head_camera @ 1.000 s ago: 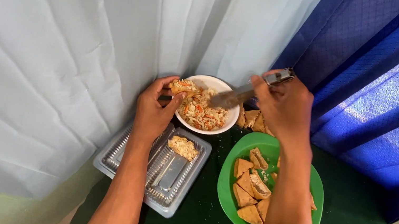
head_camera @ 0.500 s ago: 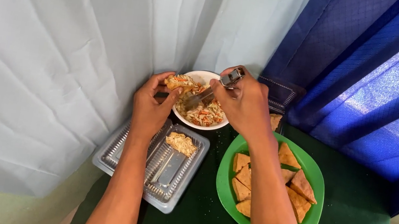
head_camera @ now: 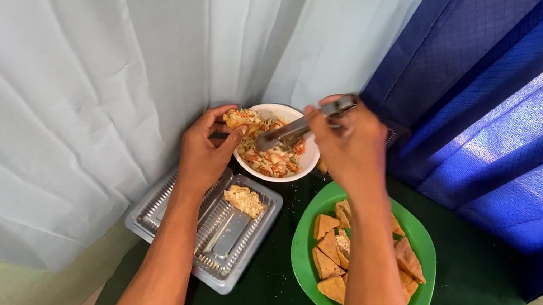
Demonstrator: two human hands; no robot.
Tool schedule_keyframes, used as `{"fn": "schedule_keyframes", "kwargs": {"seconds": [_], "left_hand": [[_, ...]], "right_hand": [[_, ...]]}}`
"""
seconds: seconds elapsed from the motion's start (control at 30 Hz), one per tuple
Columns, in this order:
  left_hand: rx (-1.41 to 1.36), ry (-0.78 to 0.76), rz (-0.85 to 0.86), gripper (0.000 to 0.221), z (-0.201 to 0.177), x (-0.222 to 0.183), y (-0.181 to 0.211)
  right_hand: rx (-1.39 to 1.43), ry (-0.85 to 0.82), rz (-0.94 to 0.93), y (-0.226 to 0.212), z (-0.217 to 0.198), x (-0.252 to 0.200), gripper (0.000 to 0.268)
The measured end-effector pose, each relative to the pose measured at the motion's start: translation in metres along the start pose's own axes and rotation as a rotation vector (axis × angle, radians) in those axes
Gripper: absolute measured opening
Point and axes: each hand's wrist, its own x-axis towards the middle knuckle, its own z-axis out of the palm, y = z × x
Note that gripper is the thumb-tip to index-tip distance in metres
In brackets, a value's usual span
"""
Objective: Filling fried tofu puffs with a vegetable mixture using metal tongs and placing them on a plate.
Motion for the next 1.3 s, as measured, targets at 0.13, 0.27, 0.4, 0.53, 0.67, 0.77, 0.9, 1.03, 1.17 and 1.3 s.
{"fn": "schedule_keyframes", "kwargs": {"seconds": [0.13, 0.27, 0.4, 0.53, 0.67, 0.77, 0.9, 1.03, 1.17, 1.3], "left_hand": [[-0.002, 0.012, 0.001, 0.041, 0.001, 0.002, -0.005], [-0.008, -0.003, -0.013, 0.041, 0.002, 0.004, -0.009], [0.015, 0.002, 0.031, 0.041, 0.003, 0.004, -0.015], [0.031, -0.013, 0.019, 0.041, 0.004, 0.000, 0.001], [0.025, -0.021, 0.002, 0.042, 0.004, -0.002, 0.005], [0.021, -0.026, -0.008, 0.043, 0.004, -0.001, 0.002], [0.013, -0.032, -0.015, 0.042, 0.004, -0.002, 0.001], [0.001, -0.025, -0.021, 0.042, 0.005, -0.002, -0.001], [0.002, -0.030, -0.030, 0.040, 0.006, -0.003, 0.002], [-0.016, -0.043, -0.045, 0.042, 0.005, -0.003, -0.001]], "right_hand": [[-0.073, 0.017, -0.002, 0.004, -0.010, 0.002, 0.020], [0.086, -0.048, 0.025, 0.001, -0.018, 0.000, 0.022], [0.144, 0.048, 0.096, -0.014, -0.041, 0.003, 0.023], [0.159, 0.091, 0.116, -0.002, -0.045, 0.006, 0.023], [0.056, 0.094, 0.083, 0.001, -0.045, 0.007, 0.023], [-0.025, 0.071, -0.009, 0.002, -0.037, 0.006, 0.023], [-0.099, 0.036, -0.110, 0.023, -0.024, 0.007, 0.019], [-0.133, 0.073, -0.116, 0.006, -0.037, 0.006, 0.017], [0.030, 0.132, -0.013, -0.011, -0.049, 0.004, 0.019], [0.096, 0.161, -0.003, -0.015, -0.052, 0.002, 0.017]]}}
